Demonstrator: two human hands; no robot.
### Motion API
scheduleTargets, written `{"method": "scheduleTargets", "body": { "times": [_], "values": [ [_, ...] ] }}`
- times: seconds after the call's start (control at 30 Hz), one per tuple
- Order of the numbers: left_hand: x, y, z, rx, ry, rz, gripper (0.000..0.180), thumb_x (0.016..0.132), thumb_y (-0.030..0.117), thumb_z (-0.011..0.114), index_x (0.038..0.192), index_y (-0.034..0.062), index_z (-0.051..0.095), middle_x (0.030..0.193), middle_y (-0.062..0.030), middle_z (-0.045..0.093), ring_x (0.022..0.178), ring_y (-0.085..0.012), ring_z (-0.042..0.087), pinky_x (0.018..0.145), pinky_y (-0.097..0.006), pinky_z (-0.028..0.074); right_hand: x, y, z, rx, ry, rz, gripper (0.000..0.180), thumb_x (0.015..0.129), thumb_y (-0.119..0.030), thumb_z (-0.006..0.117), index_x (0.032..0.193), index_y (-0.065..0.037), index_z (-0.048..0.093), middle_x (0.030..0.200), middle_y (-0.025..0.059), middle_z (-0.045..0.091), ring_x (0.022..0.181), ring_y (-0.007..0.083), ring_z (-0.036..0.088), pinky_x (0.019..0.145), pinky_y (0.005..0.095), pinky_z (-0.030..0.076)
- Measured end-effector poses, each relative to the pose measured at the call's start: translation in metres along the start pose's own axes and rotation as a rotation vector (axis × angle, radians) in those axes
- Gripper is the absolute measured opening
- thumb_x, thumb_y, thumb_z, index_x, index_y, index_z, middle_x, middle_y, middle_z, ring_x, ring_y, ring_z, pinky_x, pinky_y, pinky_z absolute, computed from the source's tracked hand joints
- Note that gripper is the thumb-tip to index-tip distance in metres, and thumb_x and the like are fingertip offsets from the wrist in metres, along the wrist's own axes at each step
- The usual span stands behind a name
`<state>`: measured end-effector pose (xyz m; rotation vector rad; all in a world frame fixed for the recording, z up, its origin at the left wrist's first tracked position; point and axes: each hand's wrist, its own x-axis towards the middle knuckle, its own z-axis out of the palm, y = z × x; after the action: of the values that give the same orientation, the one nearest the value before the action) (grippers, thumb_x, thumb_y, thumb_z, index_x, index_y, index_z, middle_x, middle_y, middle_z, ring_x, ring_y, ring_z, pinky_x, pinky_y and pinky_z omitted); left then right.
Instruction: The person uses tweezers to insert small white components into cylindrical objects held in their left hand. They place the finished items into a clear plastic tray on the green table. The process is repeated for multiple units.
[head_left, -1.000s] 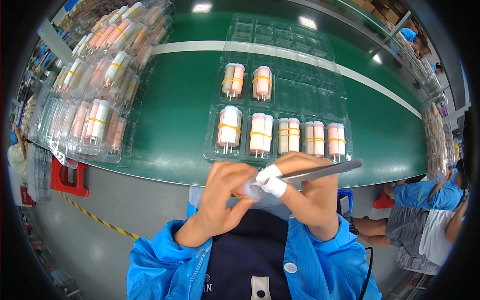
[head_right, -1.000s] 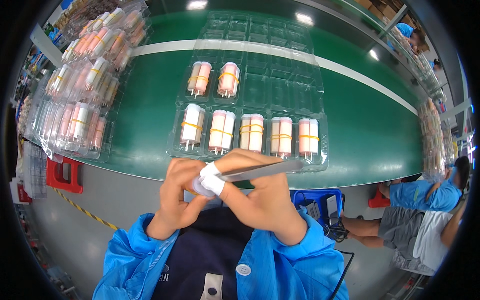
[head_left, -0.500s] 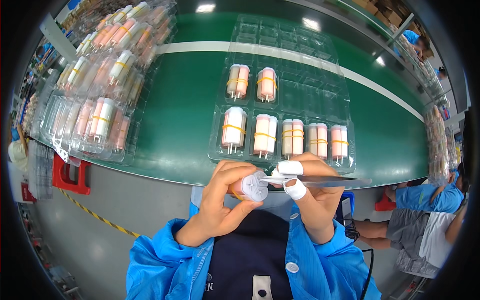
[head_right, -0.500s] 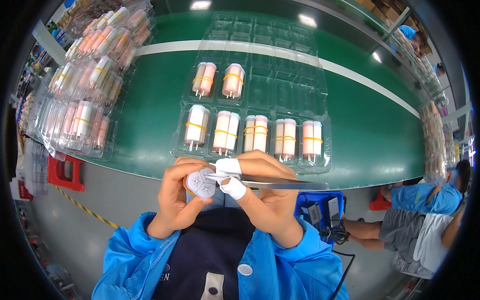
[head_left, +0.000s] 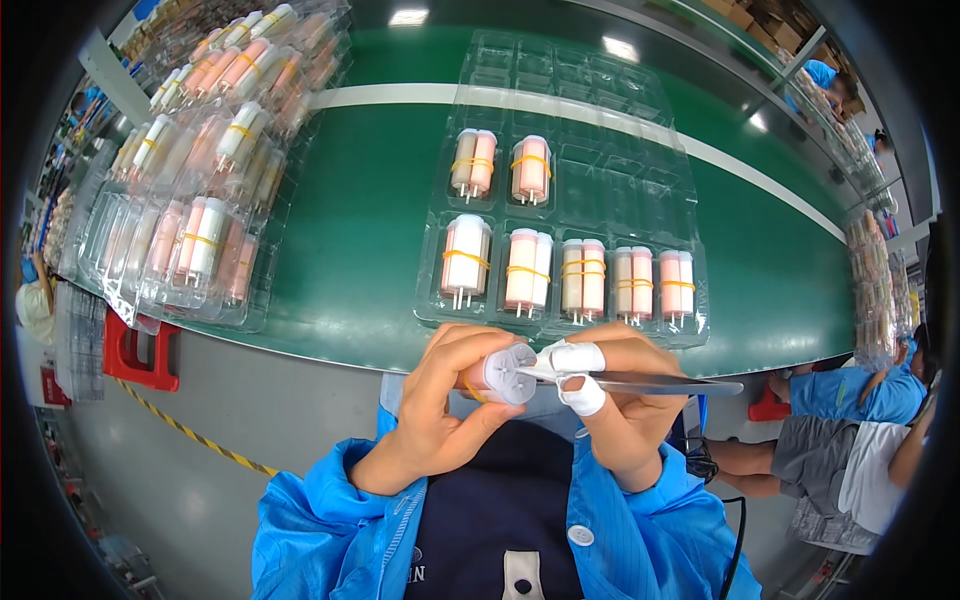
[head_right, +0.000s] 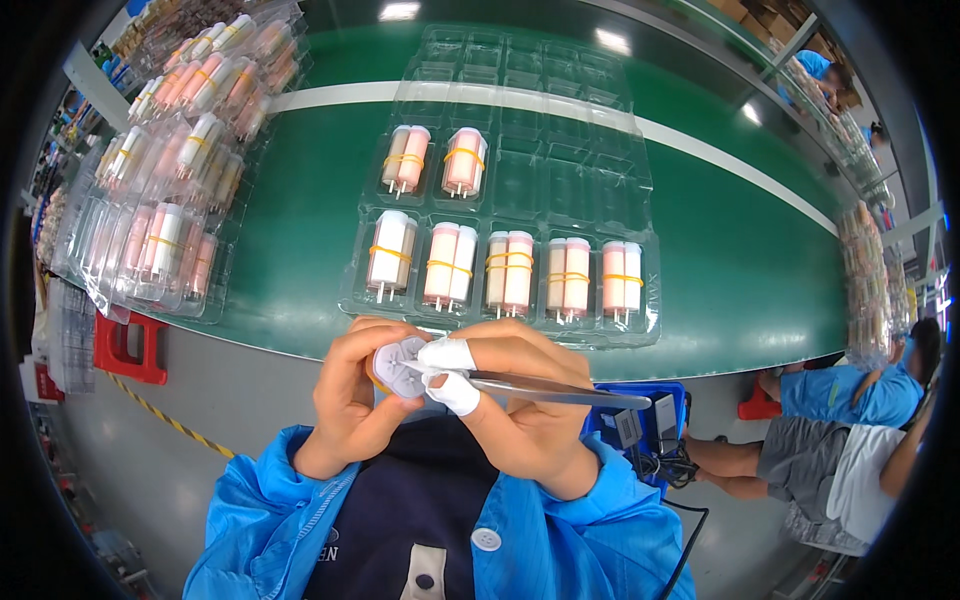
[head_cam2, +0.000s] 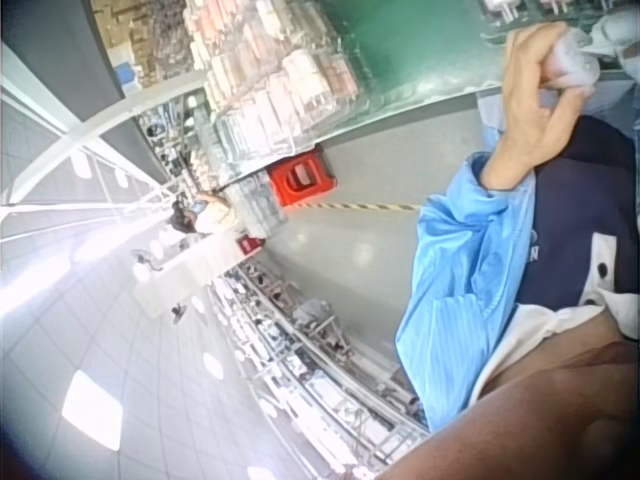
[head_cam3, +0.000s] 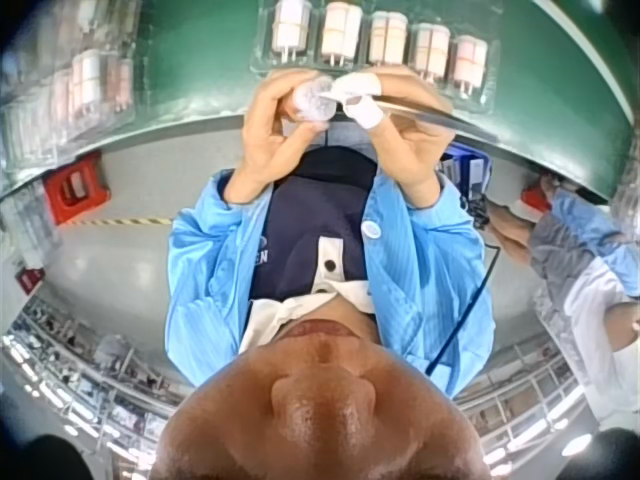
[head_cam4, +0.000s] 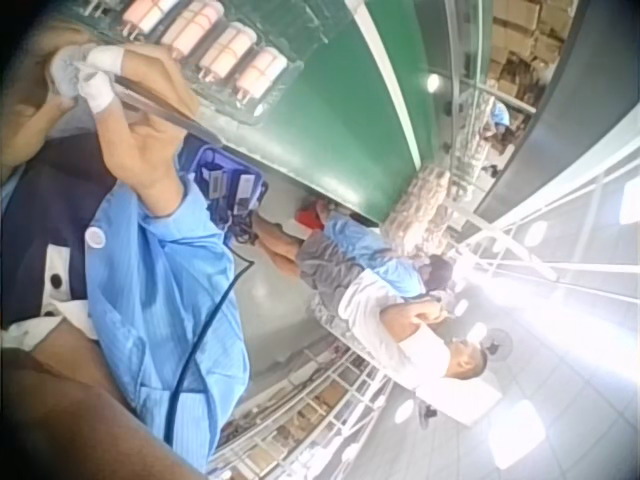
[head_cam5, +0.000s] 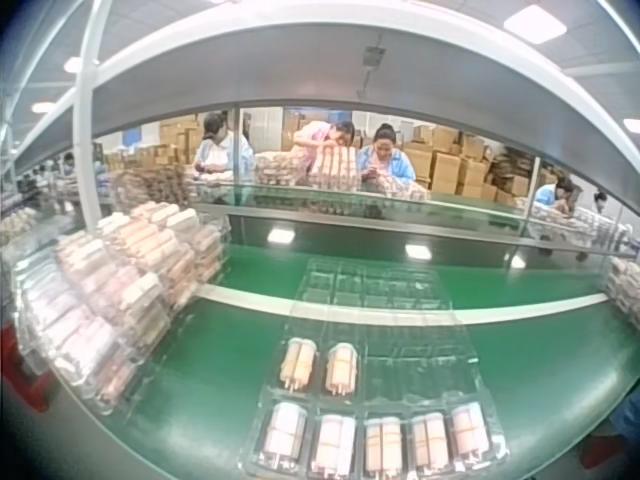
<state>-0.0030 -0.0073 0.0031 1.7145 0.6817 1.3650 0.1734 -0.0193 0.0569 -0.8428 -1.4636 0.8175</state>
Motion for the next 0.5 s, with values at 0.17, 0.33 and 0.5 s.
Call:
{"method": "scheduleTargets", "body": {
  "times": [0.17, 0.33, 0.5],
  "values": [
    [0.0029, 0.0025, -0.0004, 0.068, 0.002, 0.036, 0.048, 0.073, 0.007, 0.074, 0.116, -0.0034, 0.054, 0.11, -0.0181, 0.061, 0.097, -0.0306, 0.056, 0.083, -0.037, 0.045, 0.0005, 0.0015, 0.0005, 0.002, -0.014, 0.013, 0.018, 0.079, 0.001, 0.069, 0.097, 0.003, 0.067, 0.087, 0.0151, 0.067, 0.078, 0.0187, 0.067, 0.066, 0.0277, 0.053],
    [0.0044, -0.0009, -0.0048, 0.169, -0.039, 0.113, 0.047, 0.075, 0.007, 0.074, 0.116, -0.001, 0.052, 0.108, -0.0202, 0.06, 0.099, -0.0275, 0.055, 0.084, -0.037, 0.045, 0.0026, 0.0003, -0.0003, -0.023, -0.04, 0.003, 0.017, 0.078, 0.002, 0.069, 0.095, 0.003, 0.067, 0.086, 0.0156, 0.067, 0.076, 0.0192, 0.067, 0.064, 0.0278, 0.053],
    [0.0045, -0.0013, -0.0053, 0.173, -0.032, 0.135, 0.045, 0.076, 0.007, 0.074, 0.115, -0.0005, 0.052, 0.108, -0.0206, 0.06, 0.098, -0.0276, 0.055, 0.084, -0.037, 0.045, 0.0026, 0.0033, -0.0016, -0.008, -0.048, -0.023, 0.018, 0.077, 0.002, 0.07, 0.094, 0.003, 0.068, 0.086, 0.0164, 0.068, 0.075, 0.0199, 0.068, 0.063, 0.0277, 0.054]
  ]
}}
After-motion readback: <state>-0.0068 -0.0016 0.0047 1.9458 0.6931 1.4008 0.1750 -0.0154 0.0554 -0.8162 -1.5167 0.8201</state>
